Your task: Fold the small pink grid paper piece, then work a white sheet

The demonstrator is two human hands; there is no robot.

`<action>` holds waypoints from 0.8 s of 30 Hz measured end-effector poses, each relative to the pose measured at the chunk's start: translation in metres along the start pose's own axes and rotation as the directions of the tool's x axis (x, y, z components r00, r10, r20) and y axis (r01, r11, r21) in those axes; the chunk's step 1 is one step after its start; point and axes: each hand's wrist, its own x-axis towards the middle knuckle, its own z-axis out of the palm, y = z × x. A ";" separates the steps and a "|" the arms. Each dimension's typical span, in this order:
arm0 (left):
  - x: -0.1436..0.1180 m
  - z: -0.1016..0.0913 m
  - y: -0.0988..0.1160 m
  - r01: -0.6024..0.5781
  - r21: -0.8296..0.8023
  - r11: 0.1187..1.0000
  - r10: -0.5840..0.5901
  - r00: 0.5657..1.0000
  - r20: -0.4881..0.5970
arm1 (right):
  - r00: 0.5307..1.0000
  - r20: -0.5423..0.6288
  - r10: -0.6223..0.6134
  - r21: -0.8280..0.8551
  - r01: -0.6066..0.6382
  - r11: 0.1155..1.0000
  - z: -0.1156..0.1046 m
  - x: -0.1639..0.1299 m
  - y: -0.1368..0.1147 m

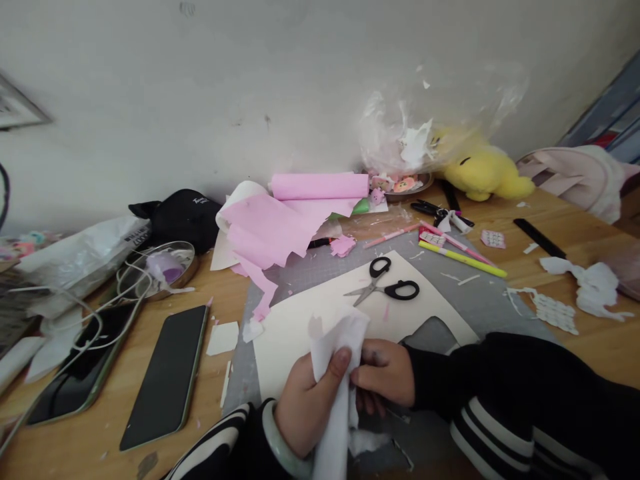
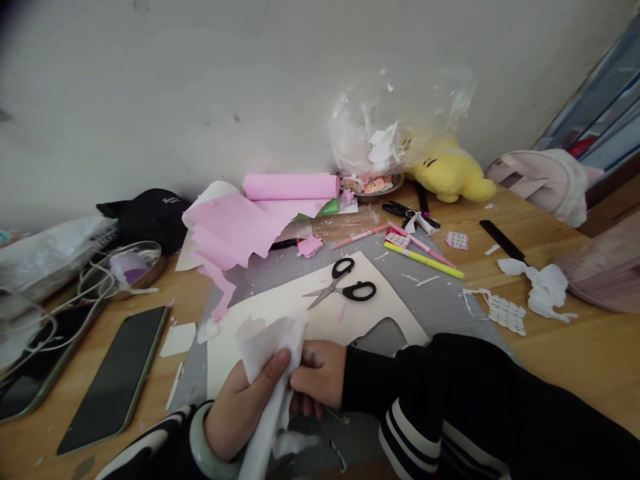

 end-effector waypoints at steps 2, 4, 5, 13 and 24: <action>0.000 -0.002 0.000 0.016 -0.010 1.000 -0.016 0.998 -0.055 | 1.000 -0.016 -0.010 0.001 0.010 1.000 0.000 0.001 0.002; 0.001 -0.004 0.001 0.008 -0.013 1.000 -0.010 0.984 -0.178 | 0.999 -0.031 -0.015 -0.009 0.015 1.000 0.000 0.002 0.003; 0.002 -0.005 0.002 -0.006 -0.011 1.000 0.003 0.969 -0.247 | 0.999 -0.032 -0.015 -0.014 0.015 1.000 0.000 0.002 0.003; 0.003 -0.003 0.001 -0.009 -0.011 1.000 0.008 0.992 -0.125 | 0.999 -0.023 -0.031 0.023 0.031 0.999 -0.001 0.001 0.000; 0.004 -0.005 -0.001 -0.018 0.021 1.000 0.022 0.977 -0.210 | 0.999 -0.045 0.003 0.022 -0.002 1.000 0.000 0.002 0.001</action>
